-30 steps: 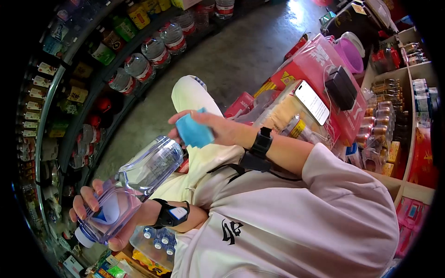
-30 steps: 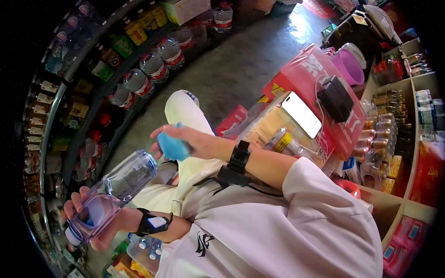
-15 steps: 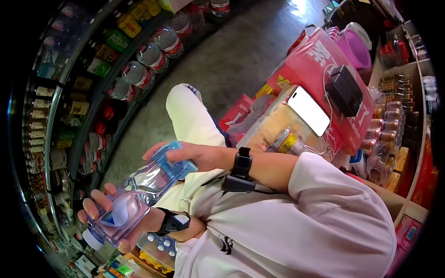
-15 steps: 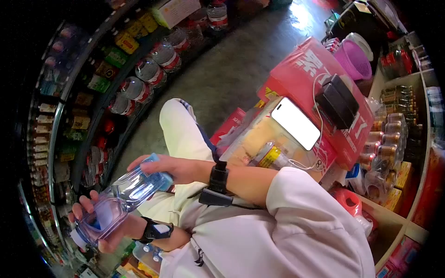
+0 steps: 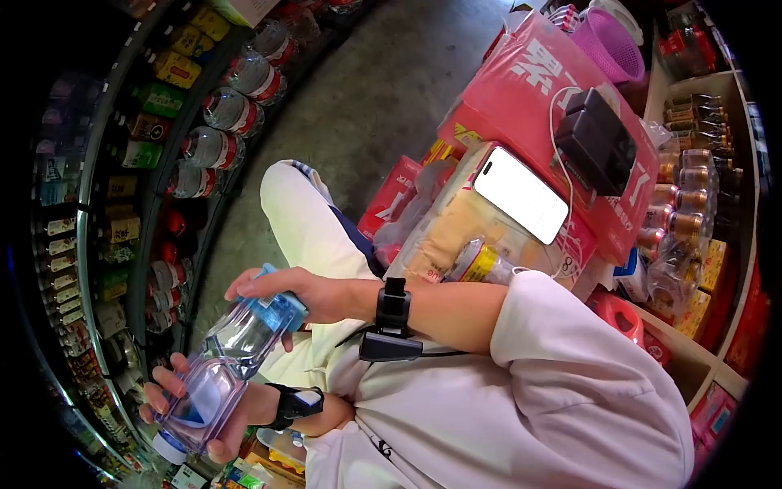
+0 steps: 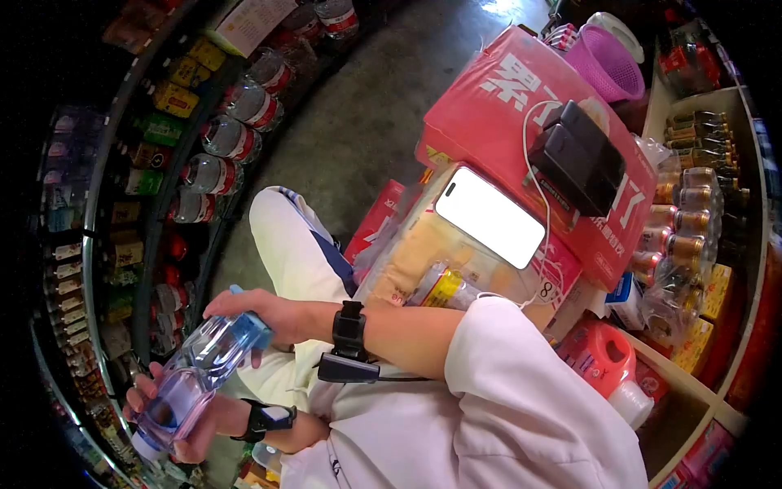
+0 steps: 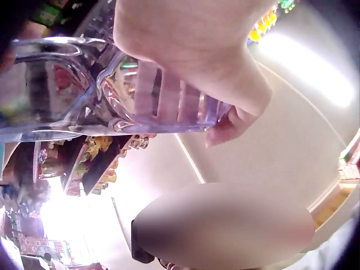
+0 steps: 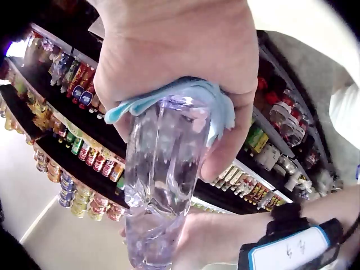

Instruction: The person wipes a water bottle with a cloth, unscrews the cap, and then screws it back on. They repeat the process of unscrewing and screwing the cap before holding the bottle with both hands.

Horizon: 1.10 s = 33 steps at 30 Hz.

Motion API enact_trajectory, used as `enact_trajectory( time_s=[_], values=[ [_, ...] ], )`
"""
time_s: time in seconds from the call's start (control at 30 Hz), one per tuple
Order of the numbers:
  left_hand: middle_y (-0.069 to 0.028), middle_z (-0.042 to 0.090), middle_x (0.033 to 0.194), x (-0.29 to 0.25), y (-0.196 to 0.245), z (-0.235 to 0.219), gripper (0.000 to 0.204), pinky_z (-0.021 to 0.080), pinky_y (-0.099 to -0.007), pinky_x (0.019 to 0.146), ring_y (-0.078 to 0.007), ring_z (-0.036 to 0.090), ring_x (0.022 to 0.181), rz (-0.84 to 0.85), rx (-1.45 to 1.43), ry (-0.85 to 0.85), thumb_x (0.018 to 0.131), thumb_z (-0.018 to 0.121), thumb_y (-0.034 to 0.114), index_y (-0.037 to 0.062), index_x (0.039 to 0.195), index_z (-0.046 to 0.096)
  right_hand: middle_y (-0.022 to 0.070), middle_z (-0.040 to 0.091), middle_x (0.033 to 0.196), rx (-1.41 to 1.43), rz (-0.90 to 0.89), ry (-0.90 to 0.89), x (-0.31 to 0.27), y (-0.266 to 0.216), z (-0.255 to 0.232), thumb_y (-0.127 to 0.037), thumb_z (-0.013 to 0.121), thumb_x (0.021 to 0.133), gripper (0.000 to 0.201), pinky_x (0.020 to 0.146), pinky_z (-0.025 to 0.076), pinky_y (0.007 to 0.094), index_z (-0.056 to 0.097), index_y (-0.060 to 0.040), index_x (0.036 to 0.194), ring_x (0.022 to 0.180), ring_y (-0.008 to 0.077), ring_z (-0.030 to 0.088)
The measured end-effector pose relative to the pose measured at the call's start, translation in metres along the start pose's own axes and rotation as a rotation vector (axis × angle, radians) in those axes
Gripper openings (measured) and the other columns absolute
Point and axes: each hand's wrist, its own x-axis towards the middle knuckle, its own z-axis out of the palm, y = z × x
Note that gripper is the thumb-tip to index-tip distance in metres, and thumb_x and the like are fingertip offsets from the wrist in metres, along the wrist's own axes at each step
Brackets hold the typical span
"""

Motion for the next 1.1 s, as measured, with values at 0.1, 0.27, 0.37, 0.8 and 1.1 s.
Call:
enact_trajectory(
  time_s=[0.1,0.27,0.37,0.8,1.1],
  values=[
    [-0.0027,0.041,0.103,0.003,0.000,-0.011,0.082,0.036,-0.0406,0.082,-0.0202,0.041,0.087,-0.020,-0.092,-0.013,0.060,0.084,0.041,0.0085,0.122,0.040,0.0138,0.064,0.115,0.007,0.062,-0.008,-0.001,-0.002,0.003,-0.046,0.058,0.097,0.056,0.052,0.060,0.0336,0.047,-0.0100,0.138,0.082,0.0247,0.071],
    [0.0001,0.046,0.102,0.007,0.005,-0.025,0.080,0.031,-0.0360,0.080,-0.0175,0.043,0.086,0.015,-0.184,-0.012,0.057,0.086,0.037,0.0113,0.120,0.043,0.0130,0.073,0.104,-0.015,0.131,-0.096,-0.004,-0.003,0.009,-0.054,0.056,0.098,0.052,0.053,0.062,0.0376,0.060,-0.0077,0.122,0.075,0.0260,0.074],
    [0.0054,0.053,0.101,0.010,0.011,-0.038,0.085,0.031,-0.0337,0.080,-0.0136,0.050,0.083,-0.029,-0.434,-0.151,0.050,0.094,0.026,0.0170,0.121,0.048,0.0143,0.073,0.106,-0.049,0.193,-0.144,-0.006,0.001,0.008,-0.053,0.057,0.098,0.055,0.054,0.063,0.0378,0.060,-0.0052,0.127,0.078,0.0255,0.074],
    [0.0038,0.045,0.098,-0.016,0.019,-0.006,0.082,0.032,-0.0381,0.081,-0.0169,0.046,0.087,0.058,-0.196,-0.454,0.057,0.096,0.030,0.0198,0.120,0.046,0.0054,0.068,0.081,0.016,0.187,-0.039,-0.005,-0.005,0.000,-0.044,0.060,0.096,0.031,0.036,0.034,0.0261,0.063,-0.0131,0.100,0.052,0.0177,0.060],
    [-0.0059,0.059,0.095,-0.017,0.014,0.018,0.085,0.053,-0.0460,0.073,-0.0276,0.065,0.081,0.088,-0.158,-0.495,0.057,0.095,0.027,0.0200,0.123,0.042,0.0110,0.064,0.070,-0.110,0.193,-0.053,-0.006,-0.016,-0.006,-0.051,0.044,0.098,0.051,0.040,0.035,0.0252,0.060,-0.0087,0.121,0.044,0.0148,0.051]
  ],
)
